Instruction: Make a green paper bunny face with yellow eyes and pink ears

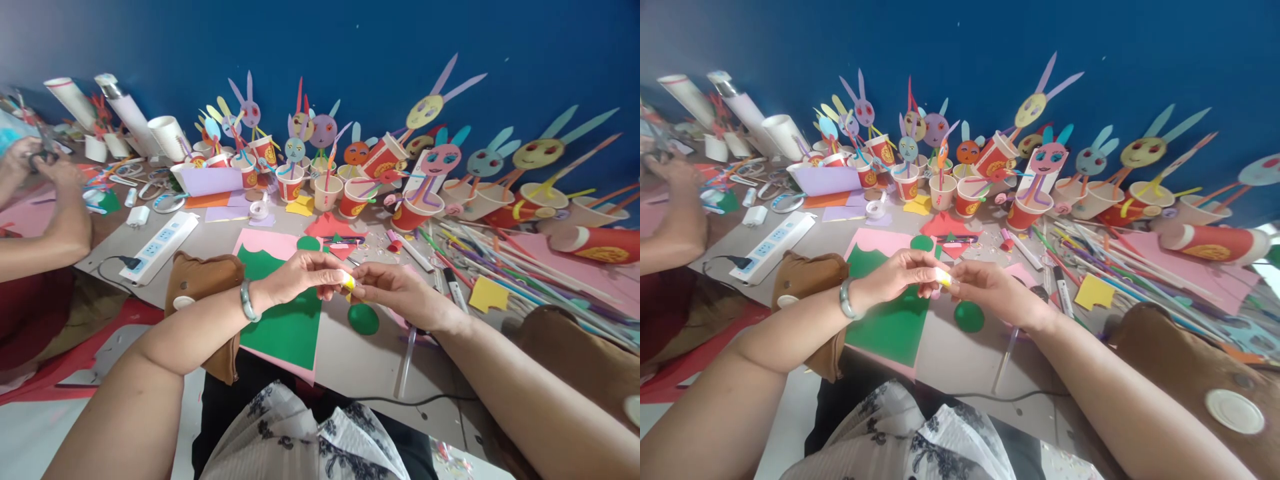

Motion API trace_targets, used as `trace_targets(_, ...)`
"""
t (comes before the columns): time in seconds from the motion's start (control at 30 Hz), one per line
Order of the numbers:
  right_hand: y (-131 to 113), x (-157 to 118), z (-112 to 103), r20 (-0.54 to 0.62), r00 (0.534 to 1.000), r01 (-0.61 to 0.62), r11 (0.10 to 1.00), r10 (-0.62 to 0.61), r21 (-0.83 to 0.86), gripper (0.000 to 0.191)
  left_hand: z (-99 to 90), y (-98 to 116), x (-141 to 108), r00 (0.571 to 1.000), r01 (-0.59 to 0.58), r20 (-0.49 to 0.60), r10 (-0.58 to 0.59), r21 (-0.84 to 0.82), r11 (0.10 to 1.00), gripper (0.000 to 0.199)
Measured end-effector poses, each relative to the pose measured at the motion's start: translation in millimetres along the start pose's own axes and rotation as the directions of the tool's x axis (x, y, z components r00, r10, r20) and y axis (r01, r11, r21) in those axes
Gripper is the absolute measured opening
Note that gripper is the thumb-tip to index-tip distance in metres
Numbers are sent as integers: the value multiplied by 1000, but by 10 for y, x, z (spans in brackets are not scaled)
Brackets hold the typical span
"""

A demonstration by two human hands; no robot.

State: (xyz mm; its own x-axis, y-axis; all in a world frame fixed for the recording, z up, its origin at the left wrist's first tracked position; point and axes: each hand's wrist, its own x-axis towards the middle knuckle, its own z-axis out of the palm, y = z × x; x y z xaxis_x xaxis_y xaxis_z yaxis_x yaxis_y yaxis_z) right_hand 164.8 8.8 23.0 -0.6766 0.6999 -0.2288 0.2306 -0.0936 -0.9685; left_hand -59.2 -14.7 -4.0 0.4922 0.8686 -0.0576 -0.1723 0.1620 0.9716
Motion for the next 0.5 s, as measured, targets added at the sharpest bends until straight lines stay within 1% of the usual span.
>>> trace_targets(0.1,37,-4,-5,47,998,36,999,-35,-25,41,-17,23,-7,999,50,17,-50,-28,998,40)
trace_targets(0.23,59,-5,6,67,996,53,999,-53,2,38,-20,47,-8,995,90,41,-87,-71,993,36)
trace_targets(0.37,55,-8,18,97,992,75,995,-81,59,33,-25,44,-9,995,82,66,-76,-104,991,37)
trace_targets(0.5,45,-14,20,128,987,90,994,-98,68,31,-35,40,-6,993,81,97,-70,-113,990,43)
